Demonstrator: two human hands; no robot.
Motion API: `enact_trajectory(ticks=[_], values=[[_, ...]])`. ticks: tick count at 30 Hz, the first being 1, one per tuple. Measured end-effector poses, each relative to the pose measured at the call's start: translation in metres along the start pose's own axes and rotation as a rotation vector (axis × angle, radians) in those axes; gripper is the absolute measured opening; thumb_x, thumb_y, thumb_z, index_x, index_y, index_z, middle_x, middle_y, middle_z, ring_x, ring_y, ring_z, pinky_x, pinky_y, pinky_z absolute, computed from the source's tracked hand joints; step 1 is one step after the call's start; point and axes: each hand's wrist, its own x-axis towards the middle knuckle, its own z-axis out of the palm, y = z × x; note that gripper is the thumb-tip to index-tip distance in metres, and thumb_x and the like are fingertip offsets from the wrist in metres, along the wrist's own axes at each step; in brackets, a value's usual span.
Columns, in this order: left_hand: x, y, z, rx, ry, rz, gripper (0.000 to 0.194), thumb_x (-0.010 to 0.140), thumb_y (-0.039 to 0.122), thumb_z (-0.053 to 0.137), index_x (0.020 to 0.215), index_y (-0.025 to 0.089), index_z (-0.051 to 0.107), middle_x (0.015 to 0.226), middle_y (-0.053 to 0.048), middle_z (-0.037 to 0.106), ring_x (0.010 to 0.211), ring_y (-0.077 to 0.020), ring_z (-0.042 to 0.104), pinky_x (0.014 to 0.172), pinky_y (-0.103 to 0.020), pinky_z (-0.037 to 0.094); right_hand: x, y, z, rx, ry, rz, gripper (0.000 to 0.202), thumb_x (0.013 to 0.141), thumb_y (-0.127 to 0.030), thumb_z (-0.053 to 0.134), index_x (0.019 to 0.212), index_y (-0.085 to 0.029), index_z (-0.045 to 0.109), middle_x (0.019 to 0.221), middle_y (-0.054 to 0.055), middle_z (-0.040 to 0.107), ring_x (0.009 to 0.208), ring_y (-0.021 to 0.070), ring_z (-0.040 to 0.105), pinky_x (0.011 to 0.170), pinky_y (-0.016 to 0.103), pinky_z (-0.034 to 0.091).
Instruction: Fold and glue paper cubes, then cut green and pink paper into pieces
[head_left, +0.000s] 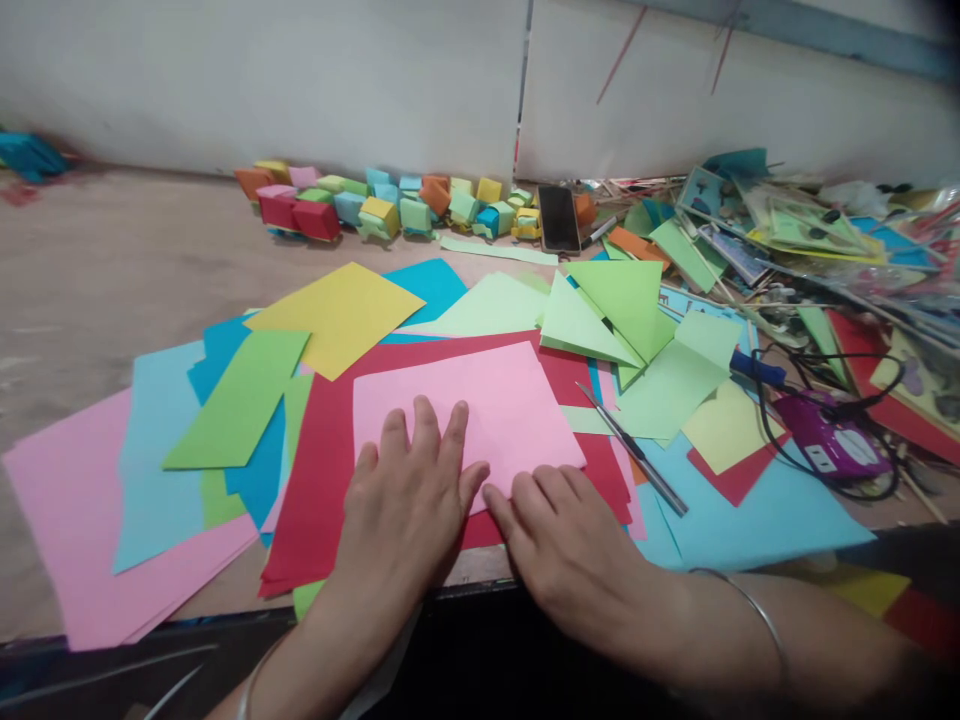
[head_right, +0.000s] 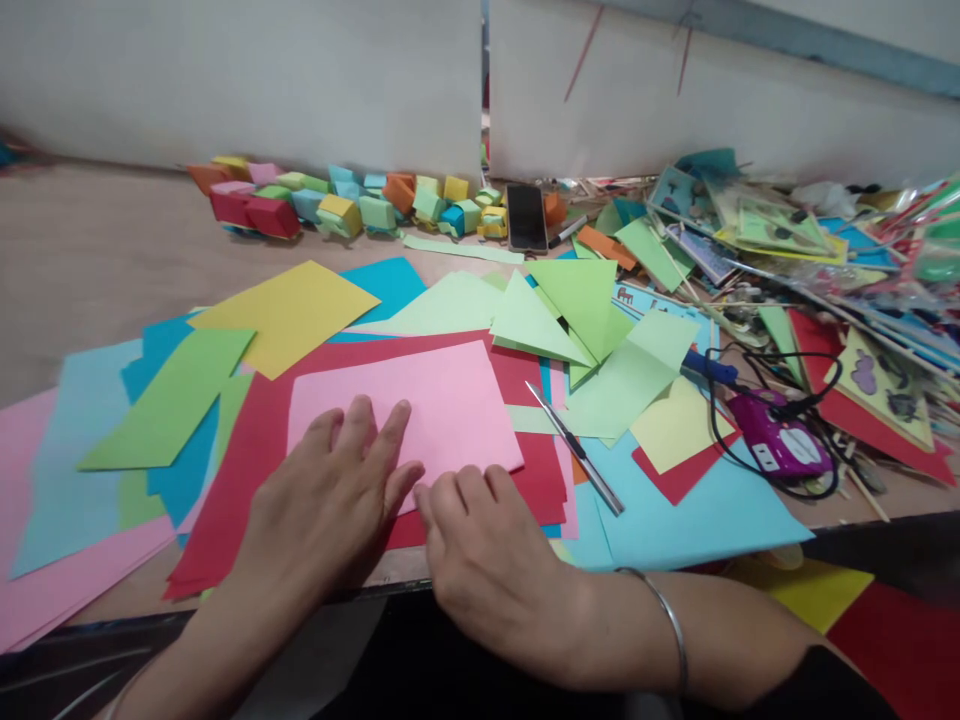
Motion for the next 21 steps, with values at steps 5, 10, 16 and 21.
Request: enact_trajectory(ticks=[5, 10, 16, 21], values=[[0.003, -0.002, -0.001, 0.036, -0.033, 0.033, 0.062, 0.100, 0.041, 0.034, 0.152, 0.007, 0.035, 0.147, -0.034, 0.042, 0.127, -0.0495, 0.049, 0.089, -0.059, 0.049, -0.002, -0.007, -0.002, 0.005, -0.018, 0.030, 0.028, 0.083, -0.007, 0.053, 0.109, -0.006, 0.066, 0.090, 0.012, 0.063, 0.075, 0.0239, 0.049, 0.070, 0.042, 0.039], [0.004, -0.004, -0.002, 0.063, -0.063, 0.056, 0.065, 0.100, 0.045, 0.032, 0.152, 0.005, 0.035, 0.146, -0.035, 0.042, 0.127, -0.0509, 0.049, 0.087, -0.058, 0.050, -0.017, 0.001, -0.002, -0.093, -0.002, 0.142, 0.035, 0.077, -0.004, 0.055, 0.109, -0.003, 0.069, 0.089, 0.015, 0.064, 0.080, 0.0275, 0.049, 0.074, 0.043, 0.036], [0.003, -0.002, -0.003, 0.062, -0.053, 0.045, 0.062, 0.100, 0.042, 0.033, 0.152, 0.006, 0.035, 0.146, -0.034, 0.043, 0.127, -0.0499, 0.049, 0.087, -0.057, 0.051, -0.039, 0.023, -0.005, -0.205, -0.041, 0.266, 0.033, 0.077, 0.001, 0.050, 0.102, -0.002, 0.072, 0.077, 0.013, 0.059, 0.072, 0.0250, 0.043, 0.065, 0.038, 0.031], [0.004, -0.003, -0.002, 0.061, -0.071, 0.049, 0.063, 0.100, 0.042, 0.037, 0.152, 0.006, 0.035, 0.146, -0.034, 0.043, 0.127, -0.0501, 0.049, 0.087, -0.059, 0.051, -0.035, 0.027, -0.012, -0.164, 0.036, 0.292, 0.032, 0.086, -0.001, 0.048, 0.109, -0.003, 0.069, 0.079, 0.013, 0.059, 0.073, 0.0248, 0.043, 0.061, 0.036, 0.030]])
